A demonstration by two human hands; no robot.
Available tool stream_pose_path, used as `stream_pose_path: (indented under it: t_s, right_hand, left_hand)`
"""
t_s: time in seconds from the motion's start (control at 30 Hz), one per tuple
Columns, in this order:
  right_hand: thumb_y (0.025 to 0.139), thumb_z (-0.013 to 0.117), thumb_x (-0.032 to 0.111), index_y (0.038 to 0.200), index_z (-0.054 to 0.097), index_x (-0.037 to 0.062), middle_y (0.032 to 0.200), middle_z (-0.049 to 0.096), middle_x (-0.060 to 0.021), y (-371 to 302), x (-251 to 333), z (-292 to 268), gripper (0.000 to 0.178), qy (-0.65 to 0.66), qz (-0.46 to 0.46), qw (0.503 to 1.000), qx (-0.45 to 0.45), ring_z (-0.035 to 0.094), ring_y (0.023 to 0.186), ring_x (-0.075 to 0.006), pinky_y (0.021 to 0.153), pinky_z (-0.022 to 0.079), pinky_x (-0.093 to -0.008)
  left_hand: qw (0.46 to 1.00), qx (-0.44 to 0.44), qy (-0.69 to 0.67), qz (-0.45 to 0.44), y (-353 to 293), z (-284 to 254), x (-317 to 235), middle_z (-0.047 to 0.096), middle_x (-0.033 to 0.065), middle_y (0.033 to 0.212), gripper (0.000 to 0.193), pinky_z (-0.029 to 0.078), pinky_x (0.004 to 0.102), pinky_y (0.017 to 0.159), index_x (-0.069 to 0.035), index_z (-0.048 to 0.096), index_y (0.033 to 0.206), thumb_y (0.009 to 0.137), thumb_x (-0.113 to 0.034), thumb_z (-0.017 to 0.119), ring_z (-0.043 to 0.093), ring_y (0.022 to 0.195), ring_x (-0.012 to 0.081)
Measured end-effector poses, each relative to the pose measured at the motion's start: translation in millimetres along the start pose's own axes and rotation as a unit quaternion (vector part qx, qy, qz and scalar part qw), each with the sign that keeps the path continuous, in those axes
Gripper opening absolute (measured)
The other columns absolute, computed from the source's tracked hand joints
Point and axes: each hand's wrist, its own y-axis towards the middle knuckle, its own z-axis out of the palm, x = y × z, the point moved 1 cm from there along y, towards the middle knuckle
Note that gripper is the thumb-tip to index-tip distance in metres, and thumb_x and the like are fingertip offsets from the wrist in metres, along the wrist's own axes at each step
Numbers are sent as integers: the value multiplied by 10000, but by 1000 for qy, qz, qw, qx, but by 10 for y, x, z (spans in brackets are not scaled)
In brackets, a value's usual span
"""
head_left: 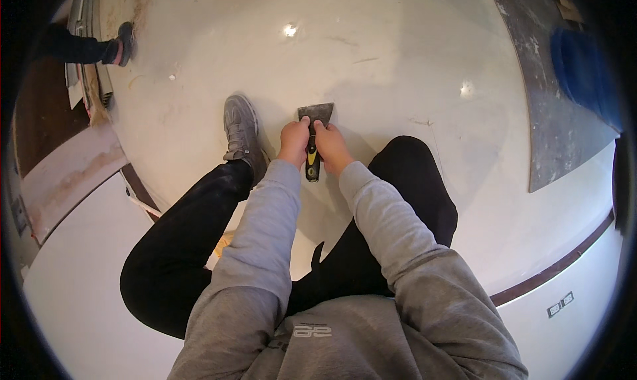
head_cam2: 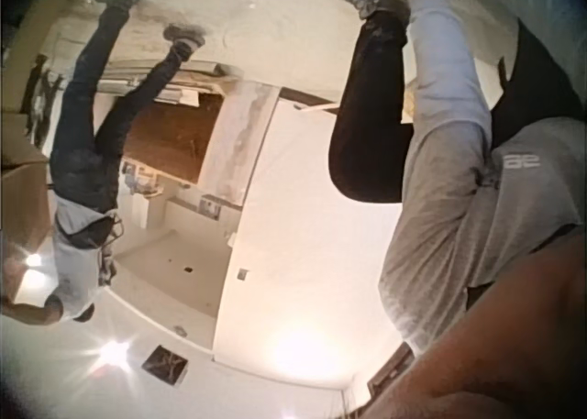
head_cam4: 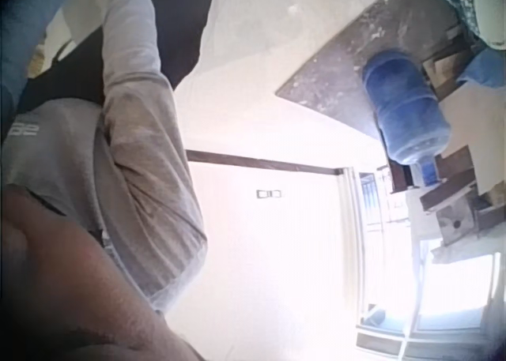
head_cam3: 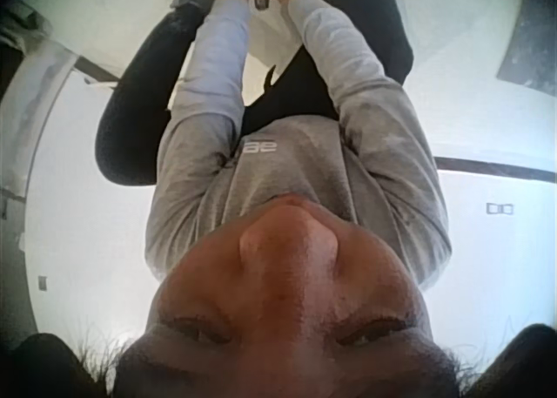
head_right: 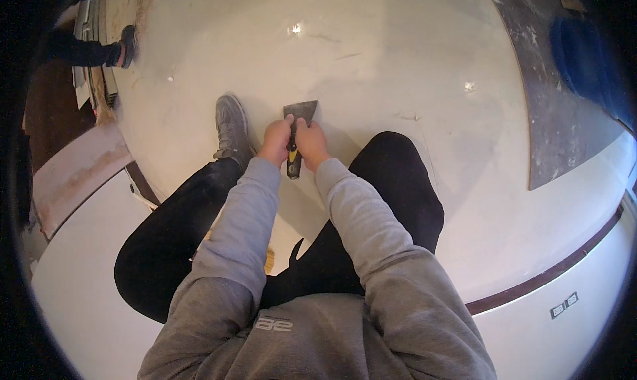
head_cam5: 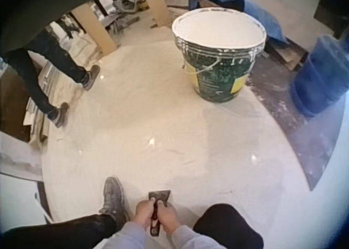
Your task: The person kneels and scrapes debris from a glossy floor using a hand scraper, then stands to sweep the area with a broom. They return to kneeling to continue scraping additional spots on the floor.
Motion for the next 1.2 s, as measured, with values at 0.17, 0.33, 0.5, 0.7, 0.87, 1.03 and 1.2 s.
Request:
stream_pose_path:
  t_s: [0.17, 0.33, 0.5, 0.7, 0.87, 1.03, 1.2]
  right_hand:
    - [975, 474, 336, 1230, 447, 48, 875, 568, -77, -558, 290, 107, 386, -33, 24, 999, 23, 574, 621, -173, 497, 480, -346]
    - [977, 455, 309, 1449, 272, 115, 762, 537, -57, -914, 409, -34, 542, -148, 8, 989, 28, 519, 525, -158, 442, 431, -334]
    - [981, 443, 290, 1534, 121, 167, 678, 504, -44, -868, 383, -61, 651, -168, -9, 985, 29, 492, 498, -151, 411, 384, -318]
    - [955, 448, 265, 1491, 258, 65, 892, 646, -160, -777, 314, -30, 603, -199, -1, 980, 22, 586, 508, -225, 408, 446, -363]
    - [940, 438, 234, 1419, 356, 4, 969, 653, -243, -722, 277, -37, 538, -282, -82, 956, -26, 641, 572, -284, 466, 487, -395]
    - [940, 432, 240, 1390, 383, -16, 904, 657, -238, -857, 467, -37, 520, -254, -64, 965, 13, 626, 539, -278, 464, 486, -386]
    - [938, 443, 238, 1408, 353, -12, 806, 650, -195, -817, 387, -56, 539, -237, -35, 971, 2, 596, 491, -257, 426, 457, -381]
  left_hand:
    - [984, 21, -155, -90, 76, 28, 26, 605, 151, 872, 309, 470, 420, 620, 44, 538, 1028, 985, -258, 489, 578, 662, 257]
    - [978, 36, -159, -132, -45, 186, -156, 630, 158, 891, 310, 487, 397, 583, 44, 547, 1057, 985, -252, 489, 600, 653, 253]
    - [979, 69, -166, -94, -118, 255, -231, 654, 114, 849, 310, 489, 335, 574, 8, 611, 1022, 945, -290, 571, 621, 678, 222]
    - [992, 13, -100, -76, -62, 220, -234, 651, 129, 855, 368, 508, 356, 569, 72, 621, 967, 828, -253, 724, 633, 671, 231]
    - [996, -77, -41, 21, 45, 305, -173, 677, 170, 961, 409, 511, 376, 674, 101, 634, 994, 823, -262, 709, 639, 758, 260]
    - [998, -16, -23, -49, 76, 267, -224, 678, 206, 1042, 479, 494, 371, 830, 110, 630, 1066, 818, -295, 693, 640, 965, 277]
    - [1000, 2, -4, -29, 200, 311, -102, 638, 101, 901, 369, 459, 364, 691, -3, 633, 1015, 889, -347, 595, 579, 777, 202]
